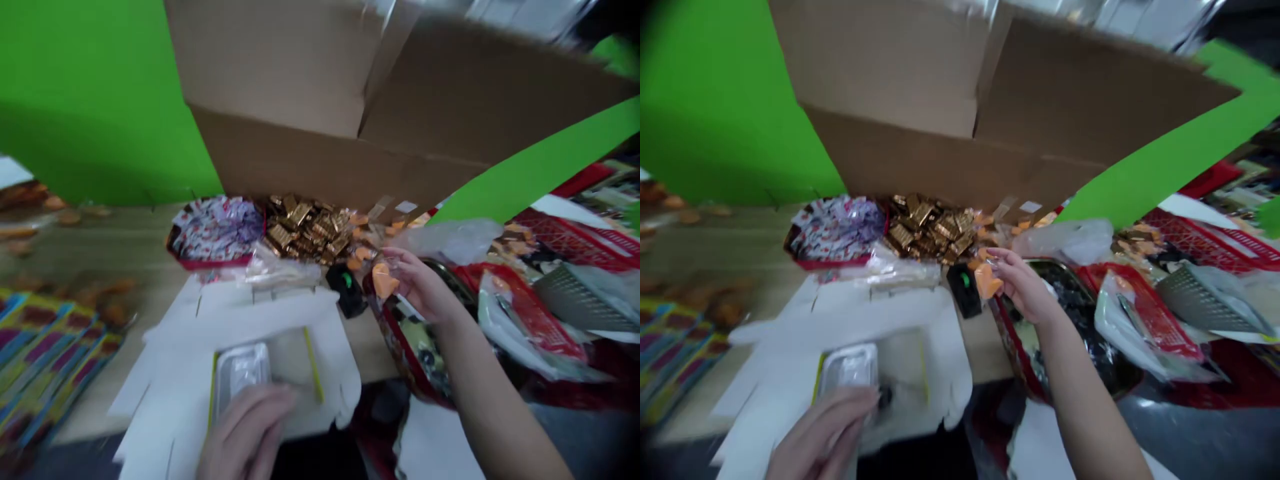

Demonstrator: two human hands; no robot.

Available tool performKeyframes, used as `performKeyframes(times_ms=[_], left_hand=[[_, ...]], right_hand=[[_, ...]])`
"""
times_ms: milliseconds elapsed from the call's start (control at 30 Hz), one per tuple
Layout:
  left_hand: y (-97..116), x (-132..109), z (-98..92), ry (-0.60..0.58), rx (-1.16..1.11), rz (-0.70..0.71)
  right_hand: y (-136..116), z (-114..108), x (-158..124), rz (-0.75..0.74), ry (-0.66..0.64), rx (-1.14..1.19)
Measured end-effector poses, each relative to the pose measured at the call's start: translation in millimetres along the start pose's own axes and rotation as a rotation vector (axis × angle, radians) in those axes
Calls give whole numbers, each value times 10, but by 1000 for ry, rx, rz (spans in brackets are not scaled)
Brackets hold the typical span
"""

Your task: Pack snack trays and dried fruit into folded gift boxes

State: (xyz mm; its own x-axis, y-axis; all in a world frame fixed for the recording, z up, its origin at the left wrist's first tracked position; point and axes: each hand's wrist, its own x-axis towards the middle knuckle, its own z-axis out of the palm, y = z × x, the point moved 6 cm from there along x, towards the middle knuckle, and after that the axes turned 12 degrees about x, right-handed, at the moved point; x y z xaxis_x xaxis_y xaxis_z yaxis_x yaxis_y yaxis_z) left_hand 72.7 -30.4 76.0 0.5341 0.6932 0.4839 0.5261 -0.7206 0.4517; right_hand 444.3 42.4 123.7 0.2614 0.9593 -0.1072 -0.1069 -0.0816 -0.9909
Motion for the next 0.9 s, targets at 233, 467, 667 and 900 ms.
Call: performKeyframes(times_ms=[233,467,667,900], left_hand=[[-36,-251,260,-267,348,-93],[-290,-482,579,-600,349,-17],[-233,-477,363,-391,228,10],[-1314,-326,-457,492,159,-700]], right_hand=[[479,949,-1268,-300,-176,-448],[1208,1659,-1510,-534,-501,-1058],[965,1241,-1676,-572,-228,-823],[1700,469,-1376,-232,377,-652]])
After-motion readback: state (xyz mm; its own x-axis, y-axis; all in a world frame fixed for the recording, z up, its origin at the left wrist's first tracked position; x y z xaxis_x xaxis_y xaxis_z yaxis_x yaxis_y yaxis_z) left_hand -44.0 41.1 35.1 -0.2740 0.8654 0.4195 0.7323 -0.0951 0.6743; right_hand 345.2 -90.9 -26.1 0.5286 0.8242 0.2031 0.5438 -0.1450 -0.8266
